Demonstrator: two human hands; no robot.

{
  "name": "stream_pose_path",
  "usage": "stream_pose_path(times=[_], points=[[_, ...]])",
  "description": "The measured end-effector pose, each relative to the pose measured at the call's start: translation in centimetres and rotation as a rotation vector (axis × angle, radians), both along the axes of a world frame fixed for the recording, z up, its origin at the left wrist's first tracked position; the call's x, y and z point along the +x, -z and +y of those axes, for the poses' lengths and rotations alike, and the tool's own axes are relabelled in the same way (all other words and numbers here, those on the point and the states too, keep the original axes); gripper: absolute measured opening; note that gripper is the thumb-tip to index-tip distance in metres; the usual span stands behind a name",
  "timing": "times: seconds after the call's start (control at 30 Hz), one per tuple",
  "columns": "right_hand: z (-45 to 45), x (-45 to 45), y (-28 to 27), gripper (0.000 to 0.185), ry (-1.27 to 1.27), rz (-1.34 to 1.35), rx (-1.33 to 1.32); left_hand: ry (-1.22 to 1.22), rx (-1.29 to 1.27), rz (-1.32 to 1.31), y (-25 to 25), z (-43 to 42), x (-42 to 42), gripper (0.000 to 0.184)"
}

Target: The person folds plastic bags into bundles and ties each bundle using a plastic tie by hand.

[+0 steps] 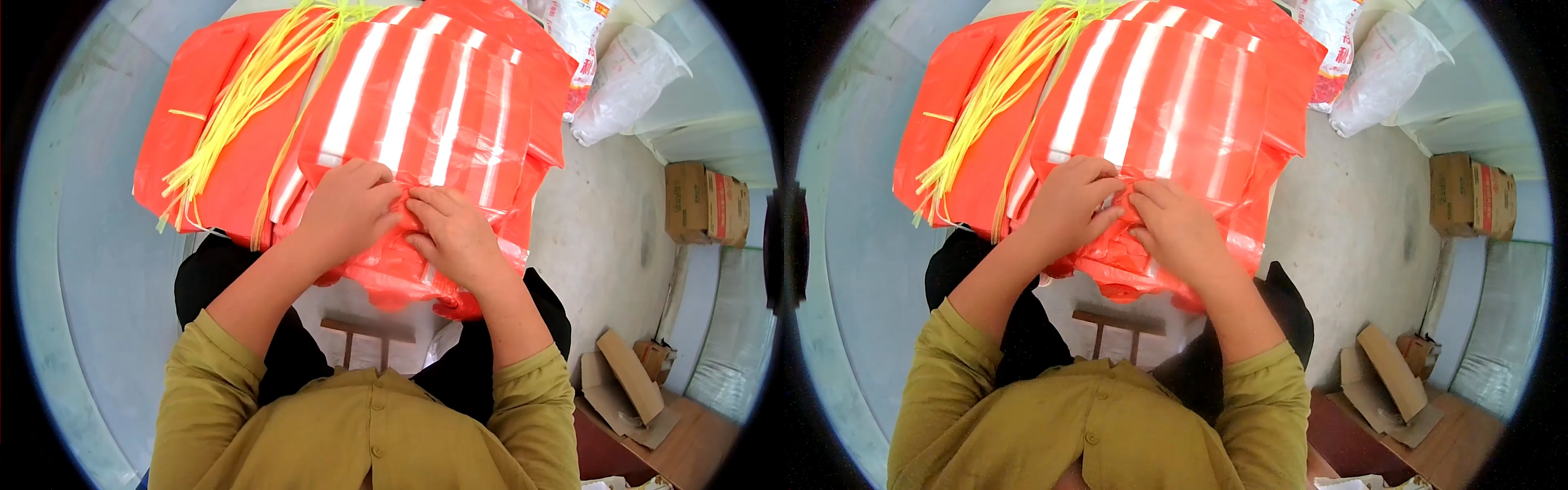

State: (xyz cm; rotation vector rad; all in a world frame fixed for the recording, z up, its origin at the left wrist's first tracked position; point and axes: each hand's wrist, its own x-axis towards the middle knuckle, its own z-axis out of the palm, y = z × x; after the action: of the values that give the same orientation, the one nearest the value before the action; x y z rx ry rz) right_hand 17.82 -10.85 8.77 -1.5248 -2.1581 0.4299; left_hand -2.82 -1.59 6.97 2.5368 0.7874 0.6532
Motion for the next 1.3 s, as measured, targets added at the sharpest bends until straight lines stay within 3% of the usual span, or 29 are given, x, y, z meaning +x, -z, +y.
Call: stream_pose_path(times=[0.27, 0.47, 0.67, 0.77, 0.87, 1.0, 1.07, 1.2, 1.3], points=[[0.4, -0.3, 0.0, 0.043, 0.071, -0.020, 0.002, 0.006, 0.177, 0.089, -0.6, 0.0, -0.8, 0.032], [0.2, -0.5, 0.9, 0.042, 0.084, -0.116, 0.101, 0.009, 0.174, 0.076, -0.2, 0.6, -0.8, 0.033], [0.7, -0.1, -0.3, 0.040, 0.106, -0.116, 0.084, -0.099, 0.168, 0.006, -1.5, 1.0, -1.5, 0.025], [0.7, -0.1, -1.6, 0.038, 0.130, -0.109, -0.092, -0.043, 0.102, 0.036, -1.3, 2.1, -3.4, 0.023], [0.8, -0.1, -4.4, 0.031, 0.094, -0.053, -0.355, -0.075, -0.224, 0.249, -3.8, 1.5, -5.1, 0.023], [0.6, 0.7, -4.1, 0.014, 0.035, 0.260, -0.522, -0.087, -0.568, 0.118, -5.7, 0.8, -7.5, 0.019], [1.4, 1.2, -3.3, 0.014, 0.036, 0.267, -0.535, -0.151, -0.701, 0.052, -6.1, 0.6, -8.0, 0.017], [3.2, 1.5, -2.1, 0.018, 0.066, 0.218, -0.548, -0.250, -0.722, 0.192, -4.6, 1.9, -8.2, 0.021], [3.7, 1.6, -1.2, 0.021, 0.213, 0.356, -0.589, -0.324, -0.727, 0.175, -4.5, 1.8, -7.5, 0.024]])
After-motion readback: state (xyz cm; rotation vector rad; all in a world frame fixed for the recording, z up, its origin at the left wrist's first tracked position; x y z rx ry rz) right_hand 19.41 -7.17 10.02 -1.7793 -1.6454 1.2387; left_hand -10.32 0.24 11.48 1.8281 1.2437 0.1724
